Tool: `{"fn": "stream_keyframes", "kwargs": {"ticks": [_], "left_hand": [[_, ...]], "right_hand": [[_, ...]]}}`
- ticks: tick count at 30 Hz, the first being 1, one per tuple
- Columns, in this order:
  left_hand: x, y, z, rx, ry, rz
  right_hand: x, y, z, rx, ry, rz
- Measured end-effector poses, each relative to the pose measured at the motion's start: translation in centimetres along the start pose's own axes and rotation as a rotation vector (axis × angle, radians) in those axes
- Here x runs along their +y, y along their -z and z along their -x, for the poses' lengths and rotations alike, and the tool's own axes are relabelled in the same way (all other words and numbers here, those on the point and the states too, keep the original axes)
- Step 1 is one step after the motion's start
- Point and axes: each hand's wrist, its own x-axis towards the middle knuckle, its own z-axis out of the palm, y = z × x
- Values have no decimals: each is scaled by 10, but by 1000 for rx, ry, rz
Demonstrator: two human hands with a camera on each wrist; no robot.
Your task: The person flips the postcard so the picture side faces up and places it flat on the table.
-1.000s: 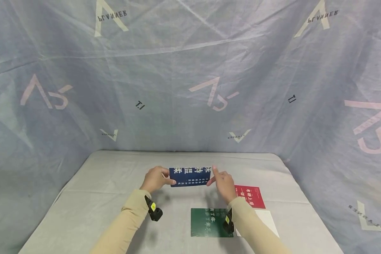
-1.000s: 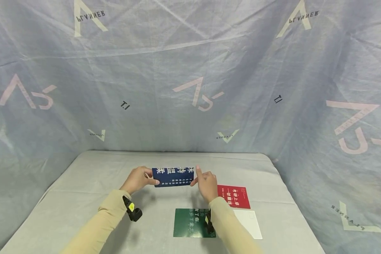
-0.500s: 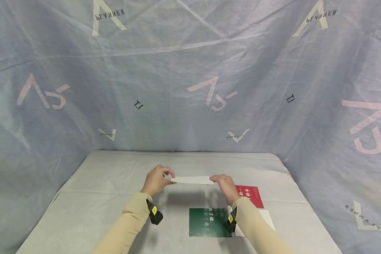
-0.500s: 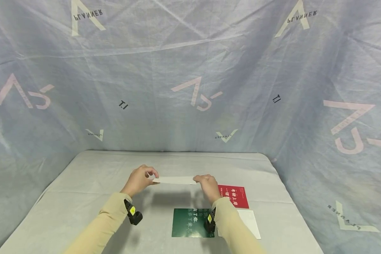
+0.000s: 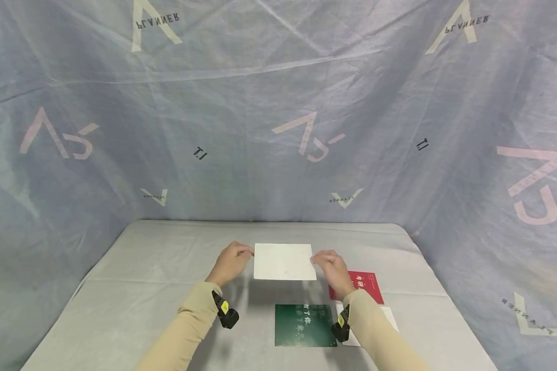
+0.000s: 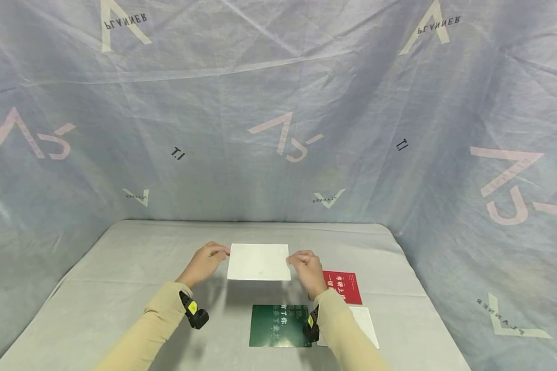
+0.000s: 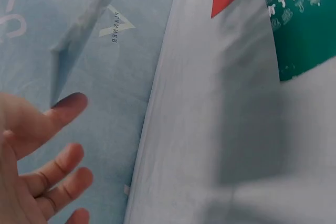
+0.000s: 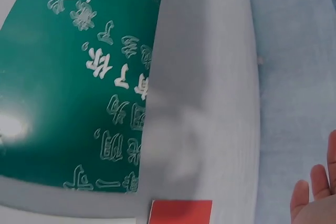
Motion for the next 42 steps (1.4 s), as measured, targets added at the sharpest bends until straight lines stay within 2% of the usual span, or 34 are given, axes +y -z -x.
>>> {"fn": "stream_keyframes", "kwargs": {"ticks": [3,9,14,21,35,42], "left_hand": [[0,-2,0,-13,17,24],[1,-9,-2,2,-4,-41],[4,-13,-2,31,16,-66],[9,-15,0,43,31,-78],[15,-25,-1,51,49,-126],[17,-31,-4,55,23,-111]], "right_hand": [[2,2,1,-6,12,34],[5,6,7,-20,23,99],[4,9,9,-30,70,147],[7,10,9,18,116,259],[8,19,10,37,117,321],[10,24,8,38,125,344]]}}
